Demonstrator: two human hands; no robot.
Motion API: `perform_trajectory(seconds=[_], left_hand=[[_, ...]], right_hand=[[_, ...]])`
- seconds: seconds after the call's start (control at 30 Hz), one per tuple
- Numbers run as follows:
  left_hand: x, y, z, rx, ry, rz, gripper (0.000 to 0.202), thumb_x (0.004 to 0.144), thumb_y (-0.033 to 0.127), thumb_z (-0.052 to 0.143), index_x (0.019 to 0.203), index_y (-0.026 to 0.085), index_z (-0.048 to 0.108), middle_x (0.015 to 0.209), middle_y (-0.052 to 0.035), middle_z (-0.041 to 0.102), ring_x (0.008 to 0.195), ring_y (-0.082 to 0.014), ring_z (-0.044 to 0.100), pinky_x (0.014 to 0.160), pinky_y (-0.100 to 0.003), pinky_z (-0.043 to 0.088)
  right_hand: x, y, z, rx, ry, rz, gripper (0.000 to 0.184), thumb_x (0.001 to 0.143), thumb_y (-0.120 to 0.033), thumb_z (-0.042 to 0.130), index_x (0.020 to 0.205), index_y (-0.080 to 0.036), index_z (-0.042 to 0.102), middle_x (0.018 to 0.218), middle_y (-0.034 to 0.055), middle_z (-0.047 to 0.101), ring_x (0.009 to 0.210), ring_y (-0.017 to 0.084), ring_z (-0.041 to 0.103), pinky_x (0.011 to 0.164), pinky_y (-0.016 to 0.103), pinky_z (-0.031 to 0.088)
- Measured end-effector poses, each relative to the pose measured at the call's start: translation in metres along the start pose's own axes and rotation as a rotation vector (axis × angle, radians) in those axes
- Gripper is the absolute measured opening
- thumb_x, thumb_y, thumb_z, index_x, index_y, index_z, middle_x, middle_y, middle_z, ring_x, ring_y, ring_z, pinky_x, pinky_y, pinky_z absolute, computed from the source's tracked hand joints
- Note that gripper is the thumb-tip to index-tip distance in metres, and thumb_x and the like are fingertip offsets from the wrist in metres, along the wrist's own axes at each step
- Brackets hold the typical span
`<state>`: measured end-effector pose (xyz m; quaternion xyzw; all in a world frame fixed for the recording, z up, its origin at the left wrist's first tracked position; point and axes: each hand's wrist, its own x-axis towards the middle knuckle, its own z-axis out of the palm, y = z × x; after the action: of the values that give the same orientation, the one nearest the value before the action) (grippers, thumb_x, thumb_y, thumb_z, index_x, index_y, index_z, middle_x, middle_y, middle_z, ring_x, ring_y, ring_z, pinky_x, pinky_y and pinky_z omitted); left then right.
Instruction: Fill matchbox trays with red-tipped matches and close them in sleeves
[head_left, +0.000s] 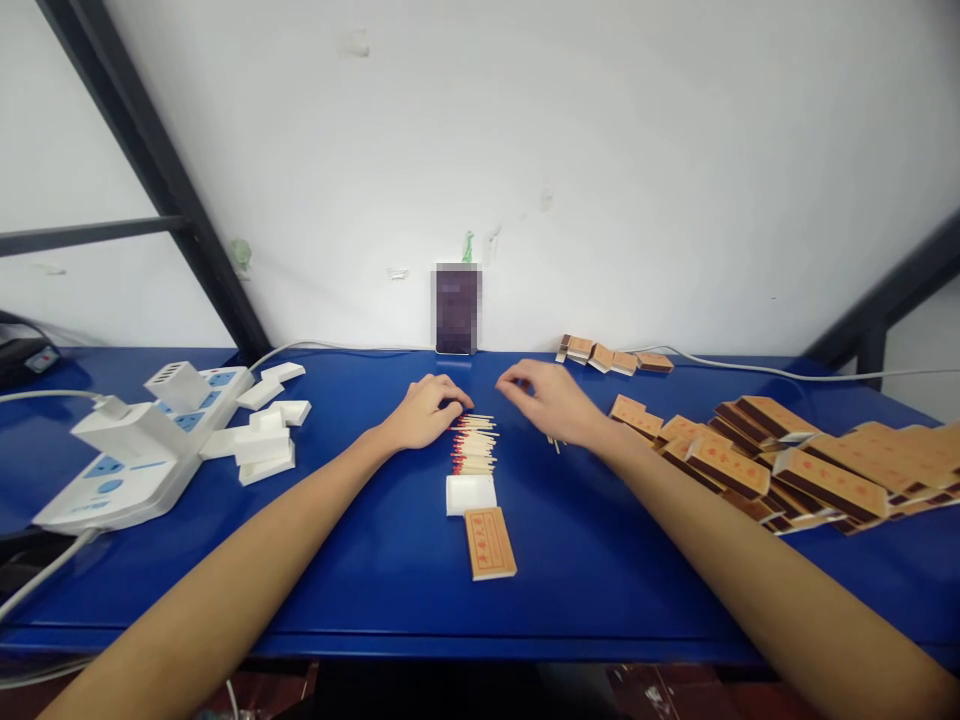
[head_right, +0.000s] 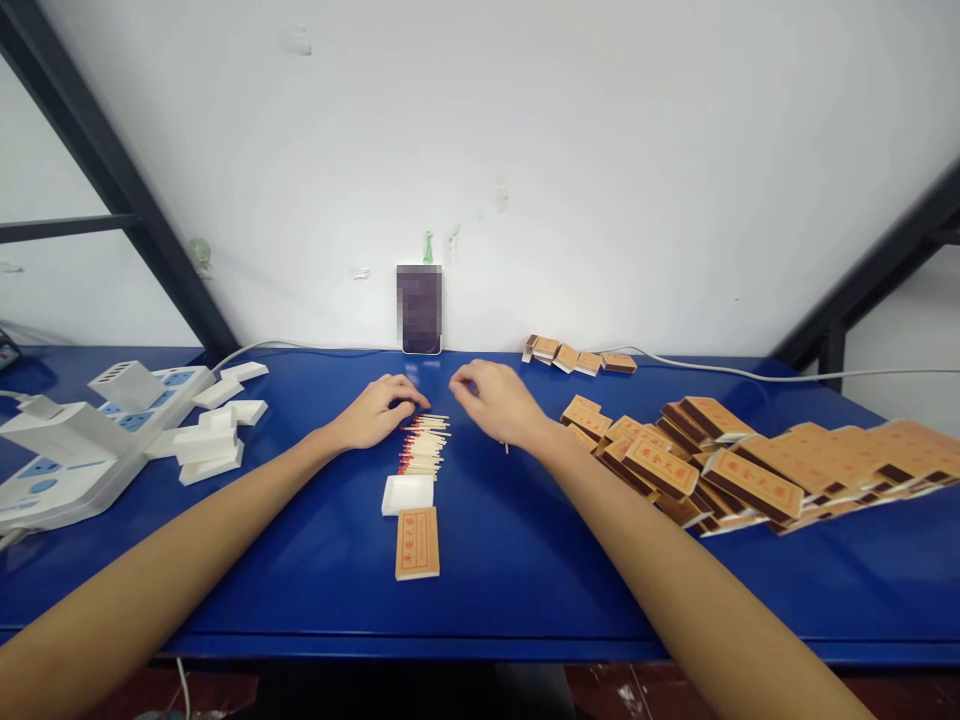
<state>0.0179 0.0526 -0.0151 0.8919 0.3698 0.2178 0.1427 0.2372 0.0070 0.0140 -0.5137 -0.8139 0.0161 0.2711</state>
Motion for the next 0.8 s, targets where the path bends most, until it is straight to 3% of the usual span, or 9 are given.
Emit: perform_trajectory(seconds=[0.1, 0.17, 0.27, 0.43, 0.6, 0.8], left_hand=[[-0.001, 0.002, -0.001, -0.007, -0.005, 0.000, 0.031, 0.087, 0.020, 0.045, 0.095, 0.025, 0.075, 0.101, -0.0030, 0.064, 0.101, -0.0219, 0.054, 0.098, -0.042, 0.038], [-0.002, 0.003, -0.002, -0.017, -0.011, 0.001, 0.031, 0.087, 0.019, 0.045, 0.093, 0.025, 0.075, 0.100, -0.0031, 0.064, 0.100, -0.0217, 0.054, 0.097, -0.042, 0.038], [-0.002, 0.004, -0.003, -0.030, -0.015, 0.017, 0.031, 0.086, 0.017, 0.046, 0.091, 0.025, 0.075, 0.098, -0.0030, 0.064, 0.098, -0.0210, 0.055, 0.096, -0.041, 0.039], [-0.003, 0.005, -0.004, -0.035, -0.006, 0.031, 0.030, 0.085, 0.016, 0.047, 0.090, 0.025, 0.075, 0.097, -0.0025, 0.064, 0.097, -0.0203, 0.055, 0.095, -0.041, 0.039], [-0.003, 0.006, -0.004, -0.028, -0.013, 0.023, 0.030, 0.084, 0.015, 0.047, 0.091, 0.025, 0.075, 0.097, -0.0029, 0.064, 0.098, -0.0212, 0.055, 0.096, -0.041, 0.040], [-0.003, 0.006, -0.002, -0.022, 0.001, 0.041, 0.028, 0.085, 0.018, 0.048, 0.091, 0.024, 0.075, 0.098, -0.0026, 0.065, 0.098, -0.0211, 0.056, 0.096, -0.040, 0.040]], right_hand=[[-0.005, 0.010, -0.021, -0.079, 0.017, 0.124, 0.027, 0.093, -0.028, 0.047, 0.089, -0.017, 0.072, 0.080, 0.0048, 0.071, 0.073, 0.018, 0.062, 0.070, 0.028, 0.041], [-0.007, 0.018, -0.029, -0.172, -0.089, 0.187, 0.030, 0.092, -0.029, 0.046, 0.085, -0.016, 0.073, 0.076, 0.0062, 0.071, 0.071, 0.020, 0.062, 0.066, 0.029, 0.040], [-0.010, 0.025, -0.032, -0.275, -0.212, 0.220, 0.031, 0.091, -0.030, 0.046, 0.083, -0.016, 0.073, 0.075, 0.0086, 0.071, 0.073, 0.022, 0.063, 0.065, 0.029, 0.040], [-0.015, 0.028, -0.035, -0.297, -0.302, 0.283, 0.025, 0.086, -0.034, 0.052, 0.079, -0.018, 0.070, 0.073, 0.0082, 0.070, 0.071, 0.022, 0.064, 0.060, 0.029, 0.040], [-0.017, 0.024, -0.038, -0.311, -0.308, 0.231, 0.023, 0.086, -0.032, 0.053, 0.083, -0.017, 0.070, 0.076, 0.0086, 0.071, 0.070, 0.020, 0.063, 0.060, 0.028, 0.040], [-0.018, 0.003, -0.027, -0.237, -0.254, 0.045, 0.017, 0.087, -0.025, 0.052, 0.086, -0.023, 0.069, 0.082, 0.0032, 0.072, 0.072, 0.018, 0.063, 0.061, 0.027, 0.038]])
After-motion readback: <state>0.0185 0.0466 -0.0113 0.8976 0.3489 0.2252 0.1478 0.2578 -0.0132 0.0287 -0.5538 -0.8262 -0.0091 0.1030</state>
